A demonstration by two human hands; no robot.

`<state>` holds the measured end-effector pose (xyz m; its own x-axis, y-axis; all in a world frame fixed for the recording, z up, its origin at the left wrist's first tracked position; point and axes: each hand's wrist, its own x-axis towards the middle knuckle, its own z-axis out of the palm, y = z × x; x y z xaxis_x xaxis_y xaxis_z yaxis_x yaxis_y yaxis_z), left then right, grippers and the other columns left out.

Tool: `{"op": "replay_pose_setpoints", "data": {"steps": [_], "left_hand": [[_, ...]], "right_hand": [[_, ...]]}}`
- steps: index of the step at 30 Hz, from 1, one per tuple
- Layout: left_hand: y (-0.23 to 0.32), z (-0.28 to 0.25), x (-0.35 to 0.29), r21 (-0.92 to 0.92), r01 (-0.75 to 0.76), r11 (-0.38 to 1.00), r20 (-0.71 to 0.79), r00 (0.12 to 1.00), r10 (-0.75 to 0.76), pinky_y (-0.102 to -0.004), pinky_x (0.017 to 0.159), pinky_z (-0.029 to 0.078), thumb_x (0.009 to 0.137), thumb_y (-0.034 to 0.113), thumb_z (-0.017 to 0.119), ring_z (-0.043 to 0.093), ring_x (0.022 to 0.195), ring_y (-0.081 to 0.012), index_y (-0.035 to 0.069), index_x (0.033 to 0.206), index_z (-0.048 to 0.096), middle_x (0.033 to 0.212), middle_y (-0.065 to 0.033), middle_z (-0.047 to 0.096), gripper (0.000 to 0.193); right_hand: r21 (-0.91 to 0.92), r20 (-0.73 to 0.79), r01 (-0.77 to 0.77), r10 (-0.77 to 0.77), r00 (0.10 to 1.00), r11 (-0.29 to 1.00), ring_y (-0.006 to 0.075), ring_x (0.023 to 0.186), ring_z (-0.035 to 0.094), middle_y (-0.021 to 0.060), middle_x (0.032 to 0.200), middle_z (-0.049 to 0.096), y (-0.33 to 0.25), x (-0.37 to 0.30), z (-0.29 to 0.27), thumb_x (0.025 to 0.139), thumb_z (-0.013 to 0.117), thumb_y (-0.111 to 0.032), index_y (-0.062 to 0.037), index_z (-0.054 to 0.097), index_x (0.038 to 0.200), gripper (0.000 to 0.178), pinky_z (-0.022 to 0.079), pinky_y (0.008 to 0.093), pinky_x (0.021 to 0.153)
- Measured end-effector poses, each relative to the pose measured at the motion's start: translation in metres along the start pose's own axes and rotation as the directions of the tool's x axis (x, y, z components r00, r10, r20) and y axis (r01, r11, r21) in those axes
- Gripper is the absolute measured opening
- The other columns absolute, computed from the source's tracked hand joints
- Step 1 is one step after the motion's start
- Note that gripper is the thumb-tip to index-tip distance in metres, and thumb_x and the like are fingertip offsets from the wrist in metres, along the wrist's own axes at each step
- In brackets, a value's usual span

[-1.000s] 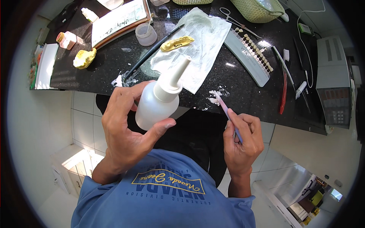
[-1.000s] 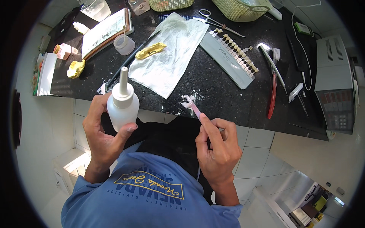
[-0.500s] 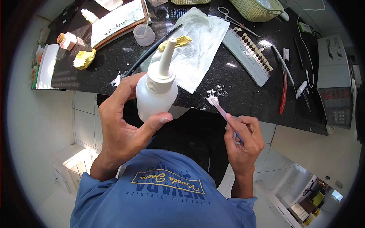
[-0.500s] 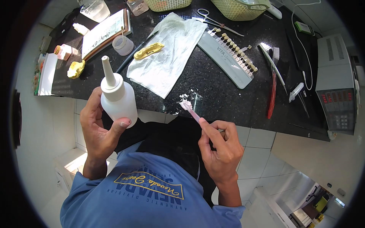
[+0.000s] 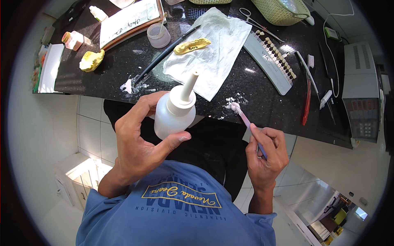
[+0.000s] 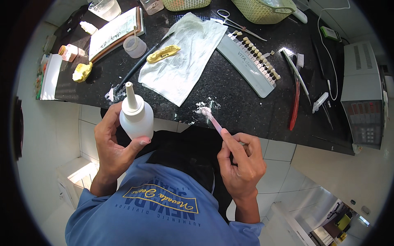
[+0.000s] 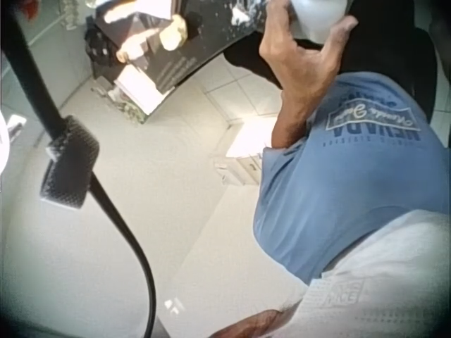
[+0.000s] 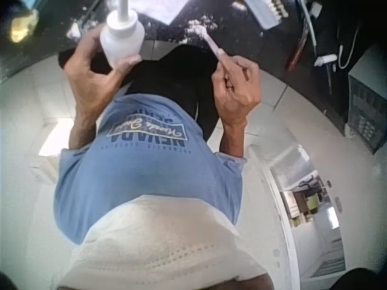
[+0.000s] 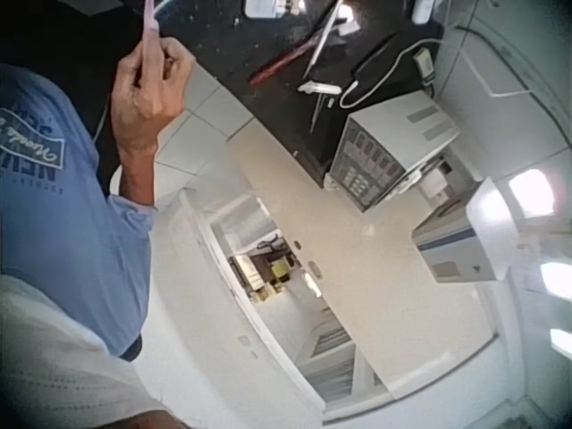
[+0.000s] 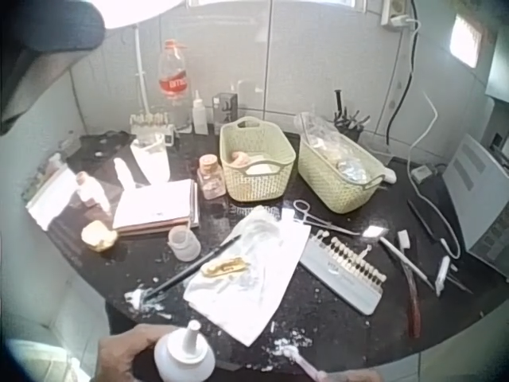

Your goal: Applying material to a dental model and cleaning a prosthetic component at a lab bench.

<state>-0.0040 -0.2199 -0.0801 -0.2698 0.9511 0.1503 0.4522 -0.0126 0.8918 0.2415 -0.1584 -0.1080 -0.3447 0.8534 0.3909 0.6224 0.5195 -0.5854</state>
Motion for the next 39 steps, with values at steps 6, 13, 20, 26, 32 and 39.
{"op": "replay_pose_setpoints", "data": {"steps": [6, 13, 20, 26, 32, 39], "left_hand": [[0.018, -0.009, 0.029, -0.064, -0.074, 0.995, -0.019, 0.997, 0.073, -0.0358, 0.096, 0.047, 0.078, 0.032, 0.078, 0.062, 0.108, -0.0242, -0.006, 0.130, 0.046, 0.116, -0.0196, 0.063, 0.073], [0.049, -0.011, 0.113, -0.044, -0.249, 0.967, -0.223, 0.946, 0.234, -0.0333, 0.091, 0.049, 0.082, 0.029, 0.076, 0.064, 0.101, -0.0211, -0.004, 0.121, 0.058, 0.107, -0.0153, 0.066, 0.054], [0.042, 0.046, 0.182, 0.092, -0.424, 0.901, 0.012, 0.905, 0.425, -0.0344, 0.081, 0.055, 0.073, 0.039, 0.081, 0.068, 0.095, -0.0255, -0.003, 0.119, 0.060, 0.102, -0.0187, 0.068, 0.065], [0.053, 0.116, 0.213, 0.058, -0.516, 0.855, 0.184, 0.847, 0.499, -0.0383, 0.076, 0.053, 0.071, 0.036, 0.080, 0.069, 0.085, -0.0289, -0.003, 0.107, 0.066, 0.091, -0.0186, 0.069, 0.055], [0.048, 0.168, 0.240, 0.169, -0.611, 0.773, 0.070, 0.790, 0.609, -0.0412, 0.079, 0.051, 0.071, 0.028, 0.080, 0.067, 0.081, -0.0363, -0.004, 0.102, 0.066, 0.086, -0.0224, 0.067, 0.047], [0.044, 0.178, 0.232, 0.227, -0.521, 0.823, 0.064, 0.851, 0.521, -0.0432, 0.075, 0.054, 0.073, 0.030, 0.078, 0.068, 0.079, -0.0388, -0.005, 0.097, 0.065, 0.082, -0.0243, 0.067, 0.044]], "right_hand": [[0.001, -0.042, 0.001, -0.001, 0.999, 1.000, 0.0045, 0.048, 0.045, 0.0045, 0.084, 0.059, -0.002, 0.002, -0.002, 0.071, 0.069, 0.010, -0.0067, 0.073, 0.103, 0.036, 0.034, 0.0219, 0.042], [0.014, -0.058, -0.022, 0.023, 0.998, 1.000, 0.0044, 0.048, 0.044, 0.0033, 0.084, 0.059, -0.001, 0.004, 0.000, 0.072, 0.069, 0.008, -0.0080, 0.073, 0.103, 0.035, 0.033, 0.0223, 0.041], [0.015, -0.044, -0.009, 0.010, 0.999, 1.000, 0.0072, 0.049, 0.048, 0.0045, 0.084, 0.058, -0.003, 0.004, -0.001, 0.072, 0.069, 0.008, -0.0078, 0.073, 0.103, 0.035, 0.037, 0.0246, 0.042], [0.054, -0.036, -0.035, 0.037, 0.999, 0.998, 0.0072, 0.052, 0.048, 0.0049, 0.084, 0.058, -0.008, 0.007, -0.002, 0.075, 0.067, 0.009, -0.0052, 0.072, 0.103, 0.032, 0.037, 0.0237, 0.045], [0.077, -0.084, -0.071, 0.078, 0.993, 0.994, 0.0061, 0.053, 0.049, 0.0047, 0.086, 0.059, -0.003, 0.003, -0.005, 0.076, 0.068, 0.008, -0.0053, 0.072, 0.104, 0.032, 0.038, 0.0227, 0.043], [0.052, -0.070, -0.089, 0.093, 0.993, 0.995, 0.0084, 0.055, 0.053, 0.0069, 0.081, 0.062, -0.003, 0.002, -0.006, 0.077, 0.065, 0.010, -0.0024, 0.071, 0.104, 0.030, 0.040, 0.0234, 0.045]]}}
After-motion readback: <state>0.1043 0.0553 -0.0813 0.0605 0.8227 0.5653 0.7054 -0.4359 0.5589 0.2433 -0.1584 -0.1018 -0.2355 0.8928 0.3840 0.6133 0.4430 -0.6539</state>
